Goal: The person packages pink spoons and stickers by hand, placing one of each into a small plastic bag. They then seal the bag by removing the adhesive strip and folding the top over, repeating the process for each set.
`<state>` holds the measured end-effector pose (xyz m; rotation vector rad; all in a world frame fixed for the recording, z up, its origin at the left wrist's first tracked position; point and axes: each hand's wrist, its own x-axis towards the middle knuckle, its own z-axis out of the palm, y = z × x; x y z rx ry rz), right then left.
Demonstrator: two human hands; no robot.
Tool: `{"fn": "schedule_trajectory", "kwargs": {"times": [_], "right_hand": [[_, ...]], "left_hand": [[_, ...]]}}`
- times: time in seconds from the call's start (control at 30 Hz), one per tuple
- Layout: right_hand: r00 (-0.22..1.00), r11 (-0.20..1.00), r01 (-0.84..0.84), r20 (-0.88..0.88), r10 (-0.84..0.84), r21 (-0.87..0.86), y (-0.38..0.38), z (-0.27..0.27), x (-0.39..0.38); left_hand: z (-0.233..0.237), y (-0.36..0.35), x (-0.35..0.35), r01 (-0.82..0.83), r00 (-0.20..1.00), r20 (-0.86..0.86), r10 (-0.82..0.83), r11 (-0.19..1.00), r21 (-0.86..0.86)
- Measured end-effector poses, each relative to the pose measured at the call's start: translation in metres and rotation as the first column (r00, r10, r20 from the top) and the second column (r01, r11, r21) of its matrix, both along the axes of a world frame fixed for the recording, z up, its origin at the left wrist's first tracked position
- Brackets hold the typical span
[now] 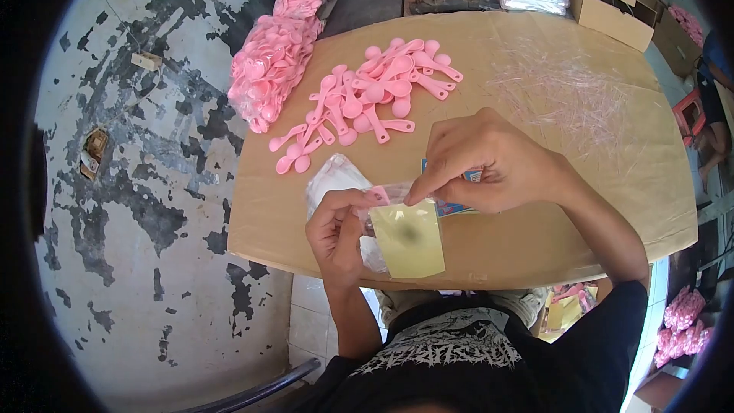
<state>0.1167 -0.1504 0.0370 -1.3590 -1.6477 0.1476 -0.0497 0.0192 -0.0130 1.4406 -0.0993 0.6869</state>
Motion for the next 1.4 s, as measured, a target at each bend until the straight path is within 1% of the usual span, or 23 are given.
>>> {"fn": "schedule_trajectory", "kwargs": {"times": [0.1, 0.2, 0.3, 0.4, 0.5, 0.6, 0.63, 0.7, 0.73, 0.8, 0.83, 0.9, 0.93, 0.97, 1.0, 1.07, 1.1, 1.13, 1.17, 1.2, 1.23, 1.33, 1.4], "right_hand": [[1.000, 1.000, -0.006, 0.008, 0.006, 0.003, -0.001, 0.000, -0.002], [1.000, 1.000, 0.007, 0.024, -0.007, -0.006, -0.002, 0.002, -0.006], [0.999, 1.000, 0.015, 0.050, -0.014, -0.024, -0.002, 0.004, -0.008], [0.997, 1.000, 0.006, 0.072, -0.004, -0.029, -0.002, 0.004, -0.008], [0.994, 0.998, 0.015, 0.110, -0.009, -0.058, -0.003, 0.007, -0.009], [0.976, 0.997, 0.009, 0.217, 0.007, -0.073, -0.005, 0.016, -0.006], [0.965, 0.997, 0.002, 0.262, 0.018, -0.074, -0.005, 0.019, -0.004], [0.935, 0.991, 0.124, 0.341, -0.099, -0.051, -0.011, 0.023, 0.000], [0.911, 0.983, 0.183, 0.382, -0.157, -0.033, -0.010, 0.027, 0.001], [0.968, 0.948, 0.246, 0.109, -0.228, -0.202, -0.005, 0.033, -0.024], [0.959, 0.921, 0.261, -0.030, -0.281, -0.291, -0.004, 0.034, -0.037], [0.970, 0.881, 0.237, 0.044, -0.240, -0.410, 0.000, 0.027, -0.047], [0.974, 0.854, 0.225, 0.074, -0.215, -0.470, 0.001, 0.024, -0.051], [0.980, 0.893, 0.181, -0.006, -0.201, -0.413, 0.000, 0.023, -0.052], [0.987, 0.862, 0.145, 0.010, -0.160, -0.486, -0.005, 0.027, -0.047], [0.998, 0.772, 0.060, 0.017, -0.064, -0.633, -0.027, 0.044, -0.037], [1.000, 0.595, 0.006, -0.006, -0.019, -0.804, -0.038, 0.054, -0.035], [0.999, 0.379, -0.040, -0.035, 0.020, -0.924, -0.047, 0.062, -0.033], [0.998, 0.414, 0.047, 0.060, 0.017, -0.909, -0.051, 0.062, -0.033], [0.988, 0.449, 0.135, 0.154, 0.006, -0.884, -0.057, 0.060, -0.036], [0.969, 0.482, 0.221, 0.247, -0.009, -0.848, -0.059, 0.058, -0.038], [0.884, 0.721, 0.419, 0.431, -0.183, -0.552, -0.023, 0.033, -0.046], [0.883, 0.766, 0.419, 0.416, -0.217, -0.488, 0.019, 0.013, -0.048]], "left_hand": [[-0.004, 0.005, -0.001, -0.010, 1.000, 0.000, 0.010, 1.000, 0.023], [-0.015, 0.015, -0.001, 0.038, 0.999, 0.021, -0.039, 0.998, 0.042], [-0.010, 0.011, -0.002, 0.059, 0.998, 0.019, -0.058, 0.998, -0.026], [-0.008, 0.012, -0.004, 0.183, 0.982, -0.012, -0.188, 0.971, -0.156], [-0.010, 0.012, -0.003, 0.249, 0.967, -0.031, -0.254, 0.962, -0.113], [-0.012, 0.014, -0.005, 0.200, 0.964, -0.188, -0.189, 0.979, 0.042], [-0.011, 0.013, -0.005, 0.200, 0.967, -0.164, -0.197, 0.980, -0.003], [-0.006, 0.011, -0.005, 0.202, 0.972, -0.105, -0.211, 0.975, -0.091], [-0.005, 0.011, -0.006, 0.207, 0.970, -0.119, -0.213, 0.976, -0.064], [-0.003, 0.010, -0.008, 0.221, 0.963, -0.153, -0.220, 0.975, -0.007], [-0.004, 0.008, -0.008, 0.227, 0.961, -0.164, -0.224, 0.974, 0.002], [-0.008, 0.003, -0.010, 0.246, 0.951, -0.196, -0.237, 0.969, 0.018], [-0.007, 0.003, -0.014, 0.240, 0.954, -0.183, -0.237, 0.971, -0.011], [-0.004, 0.003, -0.019, 0.230, 0.957, -0.170, -0.233, 0.972, -0.040], [-0.004, 0.005, -0.024, 0.216, 0.962, -0.158, -0.224, 0.974, -0.069], [-0.018, 0.022, -0.043, 0.099, 0.992, -0.085, -0.098, 0.995, 0.008], [-0.025, 0.035, -0.052, 0.038, 0.998, -0.046, -0.036, 0.998, 0.049], [-0.029, 0.050, -0.061, -0.057, 0.996, -0.049, 0.071, 0.969, 0.239], [-0.033, 0.064, -0.071, -0.142, 0.984, -0.036, 0.172, 0.897, 0.419], [-0.038, 0.074, -0.078, -0.212, 0.965, -0.003, 0.263, 0.784, 0.584], [-0.042, 0.077, -0.082, -0.141, 0.958, -0.115, 0.262, 0.782, 0.607], [-0.045, 0.059, -0.072, -0.012, 0.932, -0.268, 0.244, 0.759, 0.651], [-0.047, 0.055, -0.070, 0.027, 0.925, -0.271, 0.266, 0.667, 0.745]]}}
